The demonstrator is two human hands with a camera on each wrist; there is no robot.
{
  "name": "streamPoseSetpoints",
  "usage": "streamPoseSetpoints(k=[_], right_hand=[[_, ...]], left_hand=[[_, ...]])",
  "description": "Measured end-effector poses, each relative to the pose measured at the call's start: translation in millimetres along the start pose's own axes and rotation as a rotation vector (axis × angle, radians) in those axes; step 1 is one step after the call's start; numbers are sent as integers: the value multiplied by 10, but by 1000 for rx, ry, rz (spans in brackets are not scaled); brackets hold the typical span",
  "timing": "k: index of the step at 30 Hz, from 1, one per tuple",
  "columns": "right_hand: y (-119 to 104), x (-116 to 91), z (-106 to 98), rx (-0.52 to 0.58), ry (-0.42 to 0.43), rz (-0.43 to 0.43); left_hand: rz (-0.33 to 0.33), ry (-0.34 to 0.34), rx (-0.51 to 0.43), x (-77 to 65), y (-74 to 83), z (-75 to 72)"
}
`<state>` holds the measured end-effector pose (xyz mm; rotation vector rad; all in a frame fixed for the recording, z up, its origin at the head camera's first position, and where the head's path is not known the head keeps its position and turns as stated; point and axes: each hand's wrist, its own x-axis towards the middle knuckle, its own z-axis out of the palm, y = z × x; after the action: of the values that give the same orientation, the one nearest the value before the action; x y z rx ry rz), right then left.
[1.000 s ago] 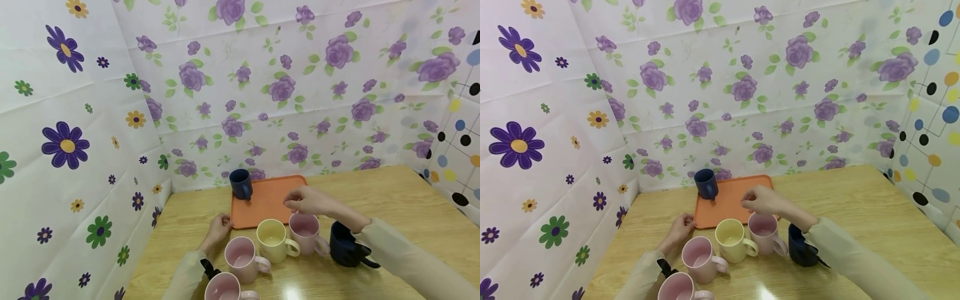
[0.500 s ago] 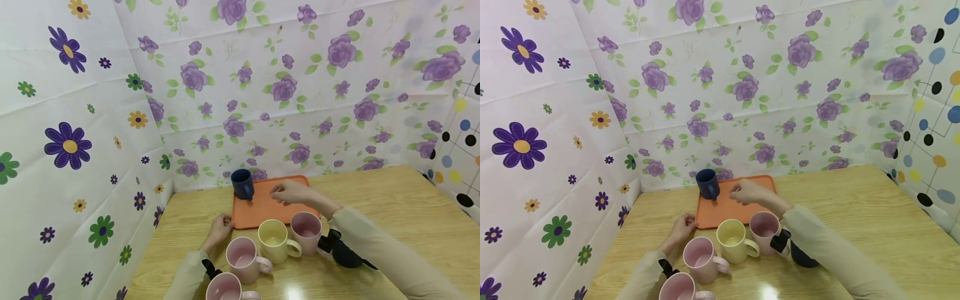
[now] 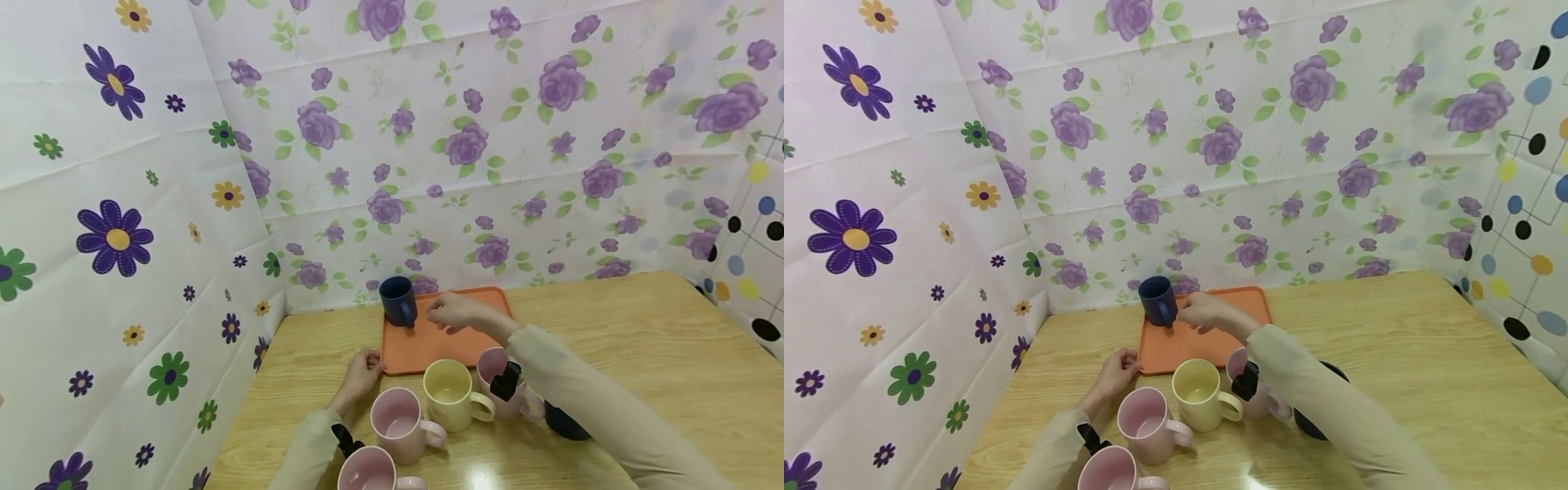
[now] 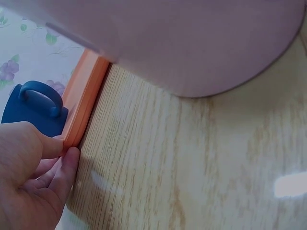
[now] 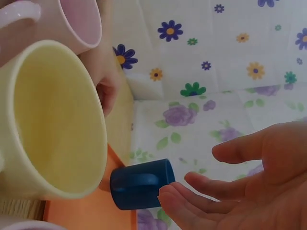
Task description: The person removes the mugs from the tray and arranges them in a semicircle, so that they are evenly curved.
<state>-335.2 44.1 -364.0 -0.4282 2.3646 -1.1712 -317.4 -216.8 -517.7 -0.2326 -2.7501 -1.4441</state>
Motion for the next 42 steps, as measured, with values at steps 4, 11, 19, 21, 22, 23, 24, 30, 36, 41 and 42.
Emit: streamPoseSetpoints(k=[4,11,19,21,22,23,24,30,36,41,42], right_hand=[[-39,119,59,0,21,16],[-59,347,192,113,54,68],[75,616,281,391,27,143],[124,688,289,450,18,159],[146,726,294,476,15,163],[164,762,299,494,12,166],[181,799,303,507,8,166],[263,956,323,566,-41,179],[292,1000,320,526,-17,210],[224,924,314,246,60,246],[209,909,311,181,73,238]], left_hand=[[0,-2,-32,-9,-16,-33],[140,3,-62,26,-152,-67],[19,14,-15,6,-28,-41],[11,10,-10,7,-22,-29],[8,7,-13,8,-21,-23],[16,4,-12,12,-27,-19],[15,2,-17,16,-32,-14],[26,-20,-14,33,-45,16],[35,-16,-19,23,-8,10],[29,-19,-17,15,-12,-21],[29,-20,-15,17,-20,-29]])
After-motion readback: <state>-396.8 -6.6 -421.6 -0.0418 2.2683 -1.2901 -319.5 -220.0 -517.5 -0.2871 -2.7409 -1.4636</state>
